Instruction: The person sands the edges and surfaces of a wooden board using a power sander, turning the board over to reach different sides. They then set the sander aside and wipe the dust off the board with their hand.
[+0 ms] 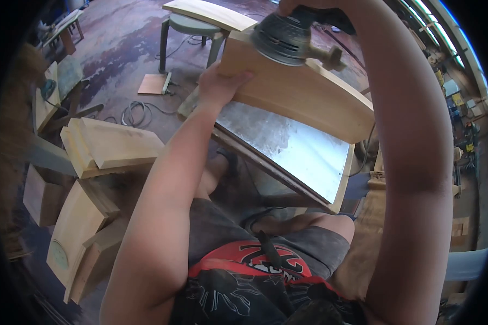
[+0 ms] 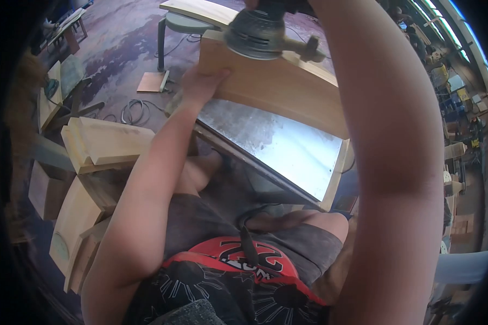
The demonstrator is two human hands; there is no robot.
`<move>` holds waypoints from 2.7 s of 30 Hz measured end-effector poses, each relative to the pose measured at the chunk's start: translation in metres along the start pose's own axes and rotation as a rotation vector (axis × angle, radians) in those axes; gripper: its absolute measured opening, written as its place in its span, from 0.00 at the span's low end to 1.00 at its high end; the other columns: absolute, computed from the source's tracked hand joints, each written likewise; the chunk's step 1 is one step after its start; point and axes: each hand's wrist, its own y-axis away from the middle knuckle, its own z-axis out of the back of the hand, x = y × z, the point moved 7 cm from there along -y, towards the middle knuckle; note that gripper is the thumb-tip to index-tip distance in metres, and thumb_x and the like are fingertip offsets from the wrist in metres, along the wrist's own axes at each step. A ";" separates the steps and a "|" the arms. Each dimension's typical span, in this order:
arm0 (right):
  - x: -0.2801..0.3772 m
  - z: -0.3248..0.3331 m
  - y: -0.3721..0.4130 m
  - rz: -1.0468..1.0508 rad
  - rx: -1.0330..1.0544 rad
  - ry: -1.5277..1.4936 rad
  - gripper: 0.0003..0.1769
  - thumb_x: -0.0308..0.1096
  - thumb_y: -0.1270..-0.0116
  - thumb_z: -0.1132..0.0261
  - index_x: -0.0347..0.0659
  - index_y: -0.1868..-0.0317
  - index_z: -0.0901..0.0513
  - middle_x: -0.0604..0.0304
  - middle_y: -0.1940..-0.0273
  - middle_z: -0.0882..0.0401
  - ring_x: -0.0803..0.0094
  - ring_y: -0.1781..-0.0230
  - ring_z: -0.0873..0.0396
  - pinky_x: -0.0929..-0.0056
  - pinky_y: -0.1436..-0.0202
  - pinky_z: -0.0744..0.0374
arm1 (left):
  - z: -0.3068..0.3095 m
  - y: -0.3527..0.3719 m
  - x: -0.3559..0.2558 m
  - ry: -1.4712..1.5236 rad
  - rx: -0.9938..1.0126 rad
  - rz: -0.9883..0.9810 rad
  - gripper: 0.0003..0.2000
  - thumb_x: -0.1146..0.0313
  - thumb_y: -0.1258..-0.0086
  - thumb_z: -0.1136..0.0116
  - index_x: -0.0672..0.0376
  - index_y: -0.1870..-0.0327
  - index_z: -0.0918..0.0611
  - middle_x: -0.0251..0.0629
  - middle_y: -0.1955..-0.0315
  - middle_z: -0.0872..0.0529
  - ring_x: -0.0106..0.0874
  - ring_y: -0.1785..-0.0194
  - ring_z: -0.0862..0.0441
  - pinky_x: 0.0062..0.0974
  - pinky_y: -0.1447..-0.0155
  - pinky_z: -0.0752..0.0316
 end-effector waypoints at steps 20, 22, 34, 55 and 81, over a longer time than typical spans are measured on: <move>0.030 0.007 -0.026 0.128 0.036 0.019 0.31 0.55 0.48 0.24 0.33 0.57 0.08 0.44 0.58 0.10 0.52 0.58 0.12 0.56 0.50 0.16 | -0.006 -0.004 0.007 -0.048 0.008 0.022 0.32 0.42 0.52 0.17 0.59 0.52 0.10 0.44 0.58 0.07 0.40 0.53 0.08 0.35 0.48 0.17; 0.043 0.009 -0.031 0.107 0.001 -0.007 0.28 0.54 0.47 0.25 0.34 0.59 0.07 0.45 0.60 0.10 0.52 0.61 0.12 0.55 0.51 0.16 | -0.007 -0.005 0.007 -0.028 0.033 0.019 0.33 0.42 0.52 0.17 0.59 0.52 0.10 0.44 0.58 0.07 0.40 0.53 0.08 0.35 0.47 0.17; 0.048 -0.004 -0.013 0.347 0.003 0.326 0.32 0.53 0.48 0.24 0.33 0.53 0.10 0.45 0.57 0.10 0.54 0.57 0.11 0.59 0.52 0.15 | -0.006 -0.004 0.006 -0.003 0.022 -0.005 0.33 0.41 0.52 0.17 0.58 0.51 0.10 0.43 0.58 0.07 0.40 0.52 0.08 0.35 0.47 0.17; 0.044 0.019 0.010 0.065 0.000 -0.126 0.36 0.50 0.48 0.22 0.31 0.45 0.15 0.43 0.53 0.11 0.52 0.56 0.11 0.58 0.51 0.14 | -0.002 0.000 0.002 0.023 0.038 0.004 0.33 0.39 0.51 0.18 0.57 0.51 0.10 0.43 0.57 0.07 0.39 0.52 0.09 0.34 0.46 0.17; -0.004 -0.007 0.021 0.076 0.112 0.010 0.28 0.52 0.40 0.28 0.43 0.45 0.09 0.52 0.47 0.11 0.57 0.47 0.13 0.55 0.46 0.16 | -0.006 -0.001 0.000 -0.221 0.004 -0.039 0.29 0.44 0.44 0.22 0.58 0.49 0.11 0.48 0.58 0.07 0.46 0.50 0.10 0.41 0.46 0.19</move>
